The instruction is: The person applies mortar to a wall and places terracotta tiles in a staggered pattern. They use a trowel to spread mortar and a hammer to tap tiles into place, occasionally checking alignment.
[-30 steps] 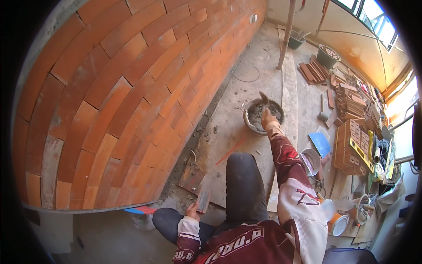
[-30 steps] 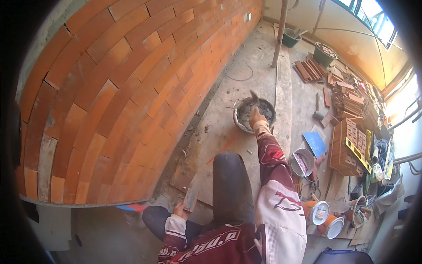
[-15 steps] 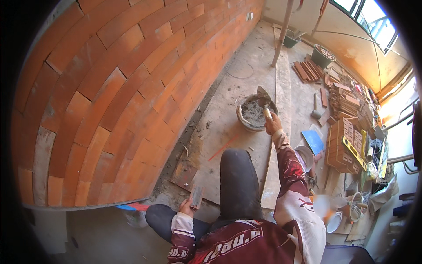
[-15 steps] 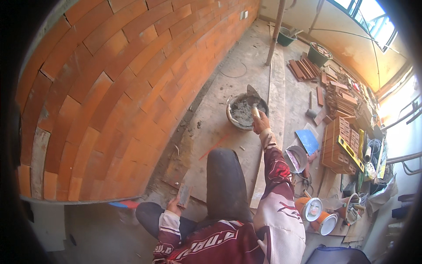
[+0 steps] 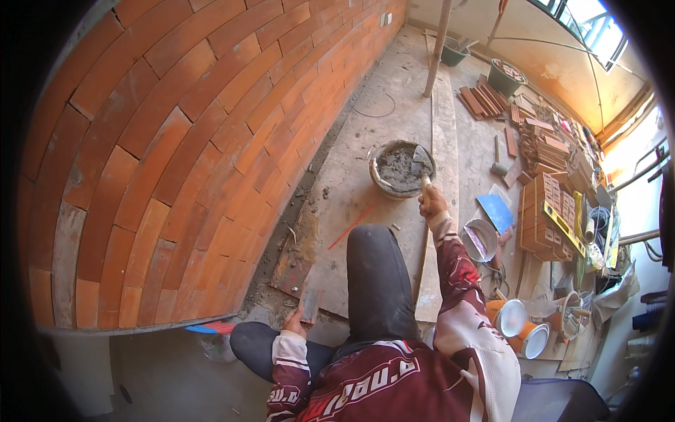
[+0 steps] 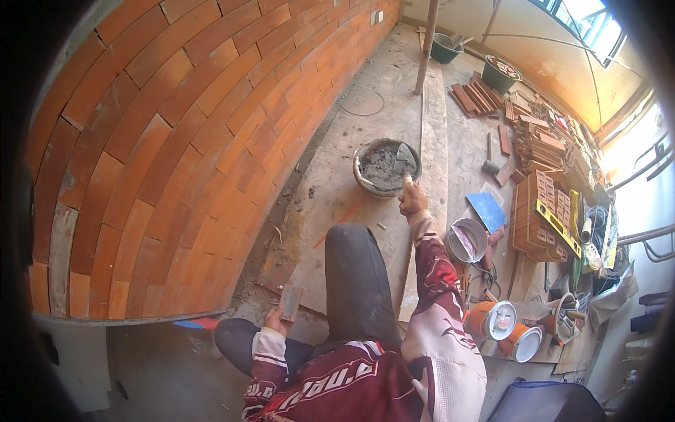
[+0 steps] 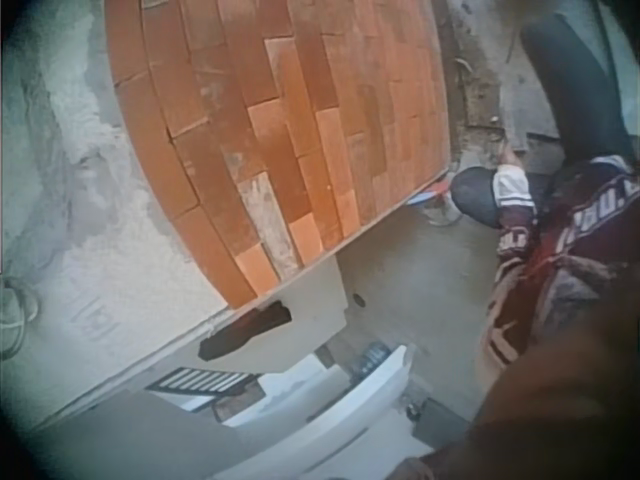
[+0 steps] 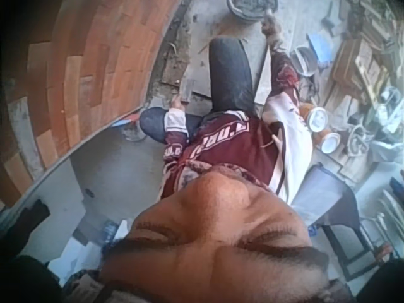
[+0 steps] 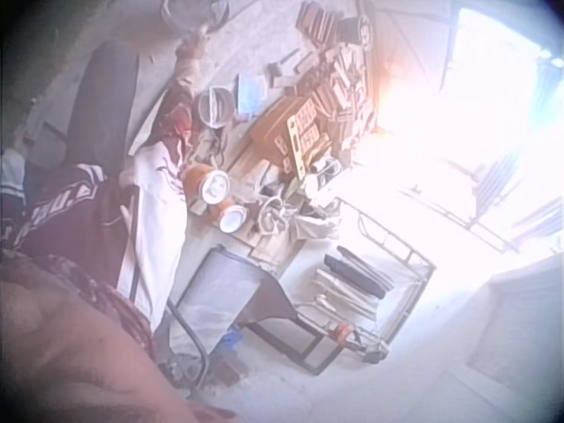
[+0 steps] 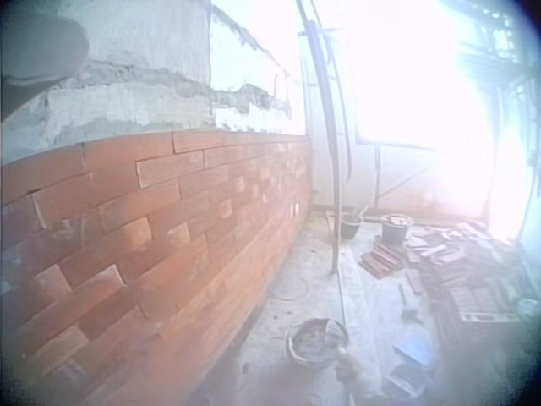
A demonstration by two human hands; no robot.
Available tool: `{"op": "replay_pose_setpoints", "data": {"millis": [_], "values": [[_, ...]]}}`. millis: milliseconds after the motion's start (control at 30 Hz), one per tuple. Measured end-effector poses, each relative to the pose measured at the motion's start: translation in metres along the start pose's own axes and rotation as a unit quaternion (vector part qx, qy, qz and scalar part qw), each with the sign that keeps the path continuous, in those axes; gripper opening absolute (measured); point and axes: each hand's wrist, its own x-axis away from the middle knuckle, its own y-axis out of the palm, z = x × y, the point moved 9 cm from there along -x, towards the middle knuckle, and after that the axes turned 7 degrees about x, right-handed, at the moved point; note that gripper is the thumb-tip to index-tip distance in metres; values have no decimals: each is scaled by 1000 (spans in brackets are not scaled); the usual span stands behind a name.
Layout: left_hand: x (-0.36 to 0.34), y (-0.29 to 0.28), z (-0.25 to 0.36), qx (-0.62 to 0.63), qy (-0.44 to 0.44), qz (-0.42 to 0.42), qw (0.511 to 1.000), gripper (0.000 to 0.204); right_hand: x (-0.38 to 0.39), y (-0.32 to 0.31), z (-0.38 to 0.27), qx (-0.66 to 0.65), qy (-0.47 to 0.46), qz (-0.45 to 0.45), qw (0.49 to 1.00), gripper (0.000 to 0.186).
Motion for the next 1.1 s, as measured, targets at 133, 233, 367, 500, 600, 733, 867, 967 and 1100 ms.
{"op": "replay_pose_setpoints", "data": {"millis": [133,233,367,500,600,733,867,967,1100], "values": [[-1,-7,0,-3,5,23,1000,21,-25,17,-1,175,-25,27,984,52],[-8,-8,-4,-10,-7,45,999,21,-44,12,8,286,-54,73,954,44],[-7,-9,-3,-36,-8,76,996,20,-36,7,-41,580,-167,169,779,50],[-3,-23,-11,-33,-29,68,997,27,12,46,-139,734,-86,147,658,46],[-5,-22,-11,-60,-21,64,996,24,17,59,-173,822,-76,115,552,37],[-9,-17,-9,-94,-16,62,993,22,-23,71,-114,868,-98,34,485,31],[-14,-15,-8,-98,-1,64,993,20,-53,65,-94,880,-101,22,463,27],[-17,-17,-8,-91,-1,41,995,20,-49,81,-143,912,-59,4,406,31],[-3,-29,-12,-76,3,57,995,24,2,142,-177,933,-48,-79,347,35]]}}
